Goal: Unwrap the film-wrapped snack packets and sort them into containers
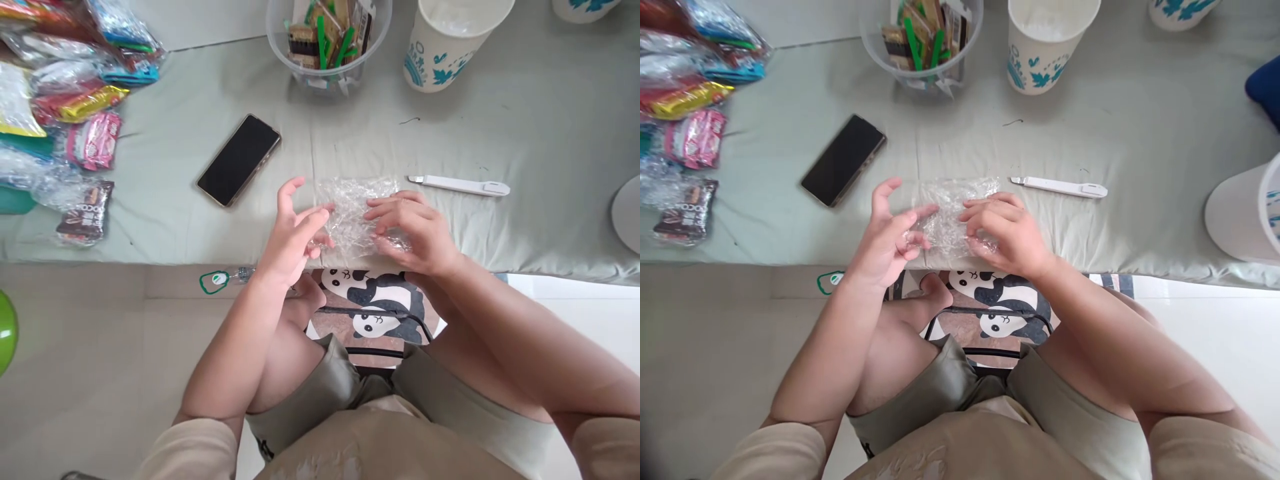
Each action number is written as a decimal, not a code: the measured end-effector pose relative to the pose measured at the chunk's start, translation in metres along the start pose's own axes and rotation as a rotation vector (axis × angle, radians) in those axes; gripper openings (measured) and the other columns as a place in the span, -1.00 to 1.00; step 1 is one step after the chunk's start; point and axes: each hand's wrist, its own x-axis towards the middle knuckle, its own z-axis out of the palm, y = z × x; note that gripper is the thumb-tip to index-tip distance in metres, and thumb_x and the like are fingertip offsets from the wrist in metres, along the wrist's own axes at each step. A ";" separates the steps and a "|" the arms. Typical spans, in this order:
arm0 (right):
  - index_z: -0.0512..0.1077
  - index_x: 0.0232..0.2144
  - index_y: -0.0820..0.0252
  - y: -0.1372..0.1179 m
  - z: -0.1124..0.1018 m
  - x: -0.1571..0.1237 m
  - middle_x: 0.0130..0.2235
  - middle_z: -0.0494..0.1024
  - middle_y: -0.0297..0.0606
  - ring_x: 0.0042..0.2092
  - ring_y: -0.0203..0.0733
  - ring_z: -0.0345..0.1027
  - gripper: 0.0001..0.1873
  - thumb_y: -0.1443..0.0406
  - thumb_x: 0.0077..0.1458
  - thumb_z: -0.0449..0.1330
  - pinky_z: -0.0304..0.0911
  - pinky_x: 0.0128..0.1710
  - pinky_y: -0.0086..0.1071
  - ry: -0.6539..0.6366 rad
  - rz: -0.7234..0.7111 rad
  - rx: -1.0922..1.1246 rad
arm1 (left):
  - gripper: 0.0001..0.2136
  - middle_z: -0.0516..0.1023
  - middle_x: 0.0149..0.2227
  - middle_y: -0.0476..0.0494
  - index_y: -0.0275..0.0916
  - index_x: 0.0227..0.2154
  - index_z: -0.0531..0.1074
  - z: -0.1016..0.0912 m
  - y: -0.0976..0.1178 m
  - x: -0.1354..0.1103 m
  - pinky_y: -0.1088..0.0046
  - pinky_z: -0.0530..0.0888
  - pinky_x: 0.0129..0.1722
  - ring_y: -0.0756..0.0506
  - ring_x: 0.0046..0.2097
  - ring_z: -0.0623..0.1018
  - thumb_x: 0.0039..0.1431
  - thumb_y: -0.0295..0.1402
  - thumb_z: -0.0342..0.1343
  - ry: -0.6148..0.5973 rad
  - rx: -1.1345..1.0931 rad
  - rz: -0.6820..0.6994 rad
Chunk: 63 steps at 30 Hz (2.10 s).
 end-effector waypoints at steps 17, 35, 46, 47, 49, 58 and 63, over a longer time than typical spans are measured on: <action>0.30 -0.28 0.02 -0.018 0.004 0.004 -0.29 0.62 -0.31 -0.21 -0.15 0.62 -0.86 0.27 0.31 0.23 0.48 -0.24 -0.25 0.271 0.169 0.158 | -0.37 0.68 -0.38 -0.14 -0.09 0.07 0.28 0.004 0.016 -0.008 0.43 0.42 -0.59 -0.18 -0.44 0.67 0.18 0.31 0.02 -0.095 -0.074 -0.221; 0.40 -0.39 0.02 0.017 -0.015 -0.019 0.13 0.64 -0.34 0.23 0.06 0.47 -0.63 -0.08 0.25 0.17 0.27 0.15 0.03 -0.300 -0.155 -0.107 | -0.91 0.08 -0.74 0.18 -0.12 -0.43 0.43 -0.027 0.011 -0.016 0.46 -0.04 -0.68 0.10 -0.69 0.04 0.16 -0.33 0.22 0.041 0.308 0.097; 0.54 -0.28 0.05 0.012 -0.017 -0.010 0.04 0.64 -0.14 0.09 0.17 0.50 -0.87 0.15 0.18 0.29 0.30 0.05 0.09 -0.022 0.202 -0.285 | -0.76 0.54 0.23 -0.33 -0.20 -0.06 0.61 0.010 -0.012 0.002 -0.08 0.41 0.31 -0.38 0.31 0.48 0.24 -0.46 0.18 -0.146 1.204 0.721; 0.55 -0.11 0.05 0.014 -0.016 -0.008 0.09 0.62 -0.07 0.09 0.21 0.49 -0.72 0.13 0.12 0.33 0.32 0.04 0.10 -0.009 0.265 -0.278 | -0.76 0.52 0.24 -0.35 -0.20 -0.06 0.61 0.007 -0.012 0.001 -0.10 0.40 0.31 -0.39 0.30 0.49 0.22 -0.43 0.21 -0.158 1.208 0.711; 0.43 0.17 0.06 0.018 -0.014 -0.004 0.13 0.60 0.00 0.14 0.29 0.45 -0.35 0.10 0.03 0.38 0.32 0.07 0.15 -0.054 0.341 -0.226 | -0.75 0.49 0.25 -0.37 -0.18 -0.07 0.61 0.003 -0.010 -0.003 -0.13 0.39 0.32 -0.41 0.30 0.48 0.17 -0.39 0.28 -0.194 1.214 0.708; 0.50 0.01 0.10 -0.004 -0.023 0.021 -0.23 0.60 -0.24 -0.16 -0.11 0.50 -0.67 0.30 0.20 0.16 0.38 -0.03 -0.17 -0.302 0.276 0.125 | -0.42 0.63 0.04 -0.21 -0.19 0.13 0.42 0.005 0.003 0.000 0.18 0.57 0.10 -0.24 0.07 0.62 0.00 -0.30 0.37 -0.203 0.831 0.513; 0.39 0.08 0.02 -0.007 -0.033 0.019 0.13 0.53 -0.15 0.18 -0.04 0.44 -0.53 0.09 0.15 0.32 0.38 0.21 -0.11 0.097 0.495 0.492 | -0.82 0.54 -0.44 0.01 -0.20 -0.38 0.48 0.007 0.004 0.021 0.47 0.52 -0.41 0.00 -0.43 0.56 0.10 -0.23 0.33 -0.157 0.347 0.291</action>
